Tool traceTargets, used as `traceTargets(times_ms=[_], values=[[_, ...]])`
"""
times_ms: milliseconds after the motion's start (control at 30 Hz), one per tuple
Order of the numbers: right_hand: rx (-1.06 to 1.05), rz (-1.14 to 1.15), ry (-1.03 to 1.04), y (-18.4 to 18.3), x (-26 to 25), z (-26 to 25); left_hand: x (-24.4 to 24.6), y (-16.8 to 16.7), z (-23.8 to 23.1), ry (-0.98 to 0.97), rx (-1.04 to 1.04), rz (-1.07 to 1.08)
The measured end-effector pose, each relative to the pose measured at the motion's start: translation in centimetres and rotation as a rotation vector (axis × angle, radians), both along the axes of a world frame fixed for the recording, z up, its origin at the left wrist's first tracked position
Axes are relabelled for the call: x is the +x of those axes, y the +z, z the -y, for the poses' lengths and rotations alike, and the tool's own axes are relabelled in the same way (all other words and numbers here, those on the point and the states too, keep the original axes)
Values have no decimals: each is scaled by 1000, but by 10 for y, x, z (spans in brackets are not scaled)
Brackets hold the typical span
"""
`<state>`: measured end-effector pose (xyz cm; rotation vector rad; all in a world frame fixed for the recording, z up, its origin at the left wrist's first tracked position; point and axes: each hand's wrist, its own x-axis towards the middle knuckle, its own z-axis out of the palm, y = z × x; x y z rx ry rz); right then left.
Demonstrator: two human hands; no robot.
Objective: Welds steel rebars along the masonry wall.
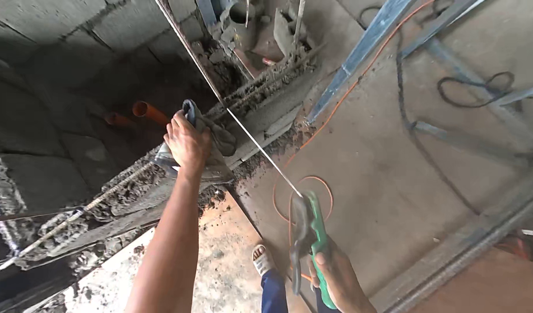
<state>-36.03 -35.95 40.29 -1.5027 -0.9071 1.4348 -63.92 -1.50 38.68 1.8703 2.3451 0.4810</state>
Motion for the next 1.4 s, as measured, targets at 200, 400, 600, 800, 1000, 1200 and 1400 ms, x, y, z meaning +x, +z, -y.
traceTargets(times_ms=[200, 400, 600, 800, 1000, 1200, 1400], values=[[-7, 24, 2, 2, -2, -5, 1, -3, 0, 2, 6, -5], [-8, 16, 23, 6, -1, -6, -1, -7, 0, 5, 10, -14], [0, 40, 25, 9, -2, -6, -1, -7, -1, 12, 6, -10], [2, 57, 9, 16, -4, -6, -2, -6, 0, 8, 7, 14], [-2, 19, 1, 20, -4, -8, 1, -3, 1, 29, 2, 1], [-13, 24, -2, 22, -5, -2, 1, -5, 1, 31, 16, -15], [-1, 51, 7, 21, -7, -6, 3, -5, 2, 17, 42, -39]])
